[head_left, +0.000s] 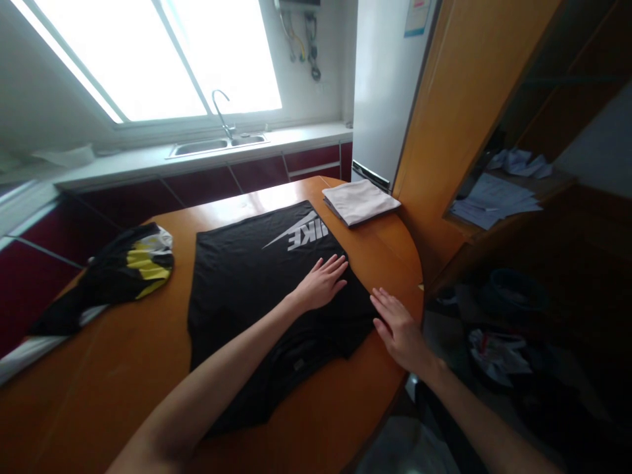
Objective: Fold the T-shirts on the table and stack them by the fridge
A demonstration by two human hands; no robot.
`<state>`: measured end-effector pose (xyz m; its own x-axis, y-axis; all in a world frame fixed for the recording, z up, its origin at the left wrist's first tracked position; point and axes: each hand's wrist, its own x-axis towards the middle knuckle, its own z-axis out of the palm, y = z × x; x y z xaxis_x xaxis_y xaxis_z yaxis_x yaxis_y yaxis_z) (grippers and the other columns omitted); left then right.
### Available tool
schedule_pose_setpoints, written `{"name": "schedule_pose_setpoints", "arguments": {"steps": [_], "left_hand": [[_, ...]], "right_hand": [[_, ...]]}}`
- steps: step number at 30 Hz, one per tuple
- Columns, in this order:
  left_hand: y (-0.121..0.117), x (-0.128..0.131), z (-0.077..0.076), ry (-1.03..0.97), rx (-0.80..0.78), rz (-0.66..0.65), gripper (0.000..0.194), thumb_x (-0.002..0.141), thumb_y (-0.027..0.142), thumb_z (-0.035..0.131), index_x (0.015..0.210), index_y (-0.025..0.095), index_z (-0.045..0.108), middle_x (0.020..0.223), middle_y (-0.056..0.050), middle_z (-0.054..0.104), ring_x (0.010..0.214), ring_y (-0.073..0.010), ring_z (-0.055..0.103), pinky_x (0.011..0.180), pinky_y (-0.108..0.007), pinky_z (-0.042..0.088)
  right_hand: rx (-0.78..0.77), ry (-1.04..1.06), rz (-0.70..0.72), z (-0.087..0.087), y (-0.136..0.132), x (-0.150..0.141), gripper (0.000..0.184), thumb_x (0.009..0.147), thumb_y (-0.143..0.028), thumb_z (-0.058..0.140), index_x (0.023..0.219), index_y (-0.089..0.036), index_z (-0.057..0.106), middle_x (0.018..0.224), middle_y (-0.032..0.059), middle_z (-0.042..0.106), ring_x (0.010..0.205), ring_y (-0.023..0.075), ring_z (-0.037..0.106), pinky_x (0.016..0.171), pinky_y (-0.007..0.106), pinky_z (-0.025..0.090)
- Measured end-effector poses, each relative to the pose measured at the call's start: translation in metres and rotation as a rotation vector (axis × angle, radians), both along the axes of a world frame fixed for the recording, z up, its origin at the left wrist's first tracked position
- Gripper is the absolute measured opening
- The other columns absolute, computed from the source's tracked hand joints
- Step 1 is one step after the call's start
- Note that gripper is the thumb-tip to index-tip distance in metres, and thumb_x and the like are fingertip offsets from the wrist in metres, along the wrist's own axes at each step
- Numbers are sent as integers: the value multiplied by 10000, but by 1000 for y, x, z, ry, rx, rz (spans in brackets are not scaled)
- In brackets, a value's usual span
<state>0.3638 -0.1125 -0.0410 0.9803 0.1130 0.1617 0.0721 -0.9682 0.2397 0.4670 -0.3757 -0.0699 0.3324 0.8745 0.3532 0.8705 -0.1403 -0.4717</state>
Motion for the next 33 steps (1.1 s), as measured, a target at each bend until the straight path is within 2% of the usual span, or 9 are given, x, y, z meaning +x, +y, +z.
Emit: {"name": "schedule_pose_setpoints", "arguments": {"steps": [3,7,10,13,16,19,23,28,33], "left_hand": [[0,7,-8,112,37,16,630,1027,519,411,1577,223,332,1649,-109,260,1535,-315,200,1229,-607,134],[6,7,-9,122,16,18,622,1035,532,378,1589,258,302,1660,-94,226,1544,-314,155,1219,-632,112],[18,1,3,42,-48,79,592,1058,503,313,1601,272,263,1672,-84,189,1552,-296,114,1222,-613,128],[36,-18,20,-59,-93,200,574,1066,477,287,1597,260,280,1671,-90,201,1554,-289,99,1222,-599,135],[56,-51,37,-141,-113,309,556,1057,463,307,1564,242,360,1649,-99,281,1549,-292,141,1219,-598,153],[73,-98,47,-240,-139,434,531,1038,433,347,1515,221,441,1615,-104,361,1533,-287,221,1219,-581,198],[83,-173,50,-361,-150,625,490,986,402,417,1409,199,557,1546,-98,475,1484,-283,349,1216,-540,273],[73,-242,34,-410,-144,849,411,935,387,442,1211,182,667,1426,-98,593,1386,-272,490,1192,-482,361],[64,-260,8,-416,-176,919,348,928,367,457,1097,184,700,1352,-100,641,1327,-264,547,1167,-473,401]], "right_hand": [[-157,-87,89,-2,-3,-7,605,1031,-405,422,1587,-192,317,1633,97,316,1520,263,262,1233,549,246],[-197,-103,111,-3,-5,-6,635,1034,-456,414,1598,-196,282,1639,105,285,1528,257,235,1238,554,220],[-154,-70,48,3,7,3,599,1052,-410,352,1608,-211,254,1641,102,282,1528,250,236,1228,552,237],[-125,-50,5,13,38,16,577,1047,-340,314,1608,-214,263,1638,93,296,1527,247,240,1223,546,245],[-151,-51,56,19,80,28,574,1028,-288,295,1595,-196,305,1637,83,304,1529,232,236,1231,522,227],[-194,-85,143,18,120,36,572,1015,-272,294,1573,-161,351,1637,91,307,1529,221,236,1238,498,208],[-258,-148,219,6,147,39,596,1028,-381,319,1571,-137,346,1641,126,286,1535,251,215,1234,537,176],[-318,-191,194,-3,151,37,729,1018,-564,316,1600,-127,260,1666,151,180,1550,300,133,1217,633,81],[-286,-242,227,2,159,26,792,998,-613,338,1607,-118,234,1671,154,161,1555,295,107,1227,613,49]]}}
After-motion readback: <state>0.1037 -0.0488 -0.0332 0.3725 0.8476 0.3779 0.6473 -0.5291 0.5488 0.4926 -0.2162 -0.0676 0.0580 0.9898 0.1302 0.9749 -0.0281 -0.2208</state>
